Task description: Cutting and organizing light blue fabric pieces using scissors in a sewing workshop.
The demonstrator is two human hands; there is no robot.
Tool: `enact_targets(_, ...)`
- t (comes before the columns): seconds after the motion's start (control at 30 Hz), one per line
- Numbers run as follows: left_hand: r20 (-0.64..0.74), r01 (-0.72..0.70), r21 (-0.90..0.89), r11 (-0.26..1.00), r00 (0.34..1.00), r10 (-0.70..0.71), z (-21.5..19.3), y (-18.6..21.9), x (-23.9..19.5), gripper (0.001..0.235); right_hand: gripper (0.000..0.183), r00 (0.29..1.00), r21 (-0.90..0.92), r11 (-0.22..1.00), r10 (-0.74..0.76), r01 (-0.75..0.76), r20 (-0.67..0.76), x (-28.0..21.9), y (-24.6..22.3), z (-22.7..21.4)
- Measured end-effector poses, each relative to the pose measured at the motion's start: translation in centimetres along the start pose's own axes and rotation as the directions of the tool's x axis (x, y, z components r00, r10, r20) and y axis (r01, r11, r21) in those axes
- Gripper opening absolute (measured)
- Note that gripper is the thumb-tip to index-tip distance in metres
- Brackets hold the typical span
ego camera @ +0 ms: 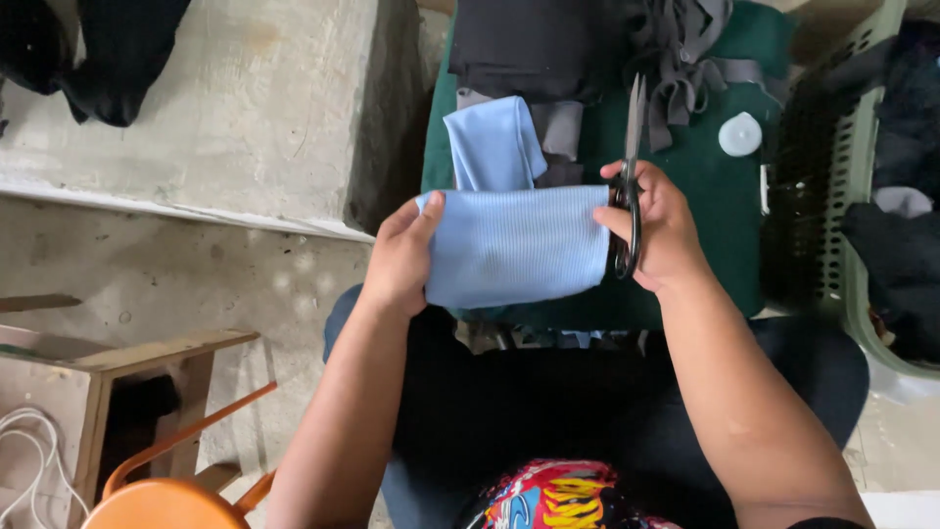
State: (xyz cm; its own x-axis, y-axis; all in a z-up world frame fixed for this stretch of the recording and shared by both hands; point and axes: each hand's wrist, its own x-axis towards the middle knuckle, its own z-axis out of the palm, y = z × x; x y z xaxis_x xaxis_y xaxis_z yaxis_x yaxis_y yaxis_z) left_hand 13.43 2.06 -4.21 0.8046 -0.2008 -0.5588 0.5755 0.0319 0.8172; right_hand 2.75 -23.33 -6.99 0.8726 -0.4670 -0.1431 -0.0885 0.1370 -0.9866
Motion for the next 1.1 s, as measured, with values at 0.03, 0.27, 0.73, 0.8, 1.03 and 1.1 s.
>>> enact_targets(0.03,0.001,0.004,0.000,1.000,1.000,-0.004,0.0,0.6,0.9,0.037,0.044,1.000,-0.001,1.000,0.003,-0.003,-0.002,0.8,-0.8,0.7)
enact_targets(0.27,0.055,-0.138,0.507,0.851,0.990,0.128,-0.3,2.6,5.7,0.071,0.034,0.969,-0.177,0.972,0.114,-0.154,-0.218,7.6,0.0,1.6)
enact_targets(0.73,0.126,-0.545,0.405,0.734,0.828,0.546,1.0,4.7,2.8,0.051,0.042,0.978,-0.075,0.997,0.005,-0.022,-0.209,1.2,3.4,-3.9)
enact_targets(0.8,0.140,-0.623,0.509,0.594,0.741,0.657,1.2,5.5,2.1,0.045,0.043,0.981,-0.082,0.996,0.028,-0.044,-0.189,0.4,3.5,-4.4)
enact_targets(1.03,0.283,-0.614,0.772,0.161,0.560,0.779,4.4,3.6,2.7,0.044,0.041,0.982,-0.025,0.999,0.036,-0.042,-0.184,-0.6,4.1,-5.4)
enact_targets(1.1,0.393,-0.647,0.759,0.066,0.537,0.747,6.9,2.2,2.5,0.052,0.043,0.987,0.026,0.999,0.035,-0.032,-0.154,-0.7,4.3,-5.5)
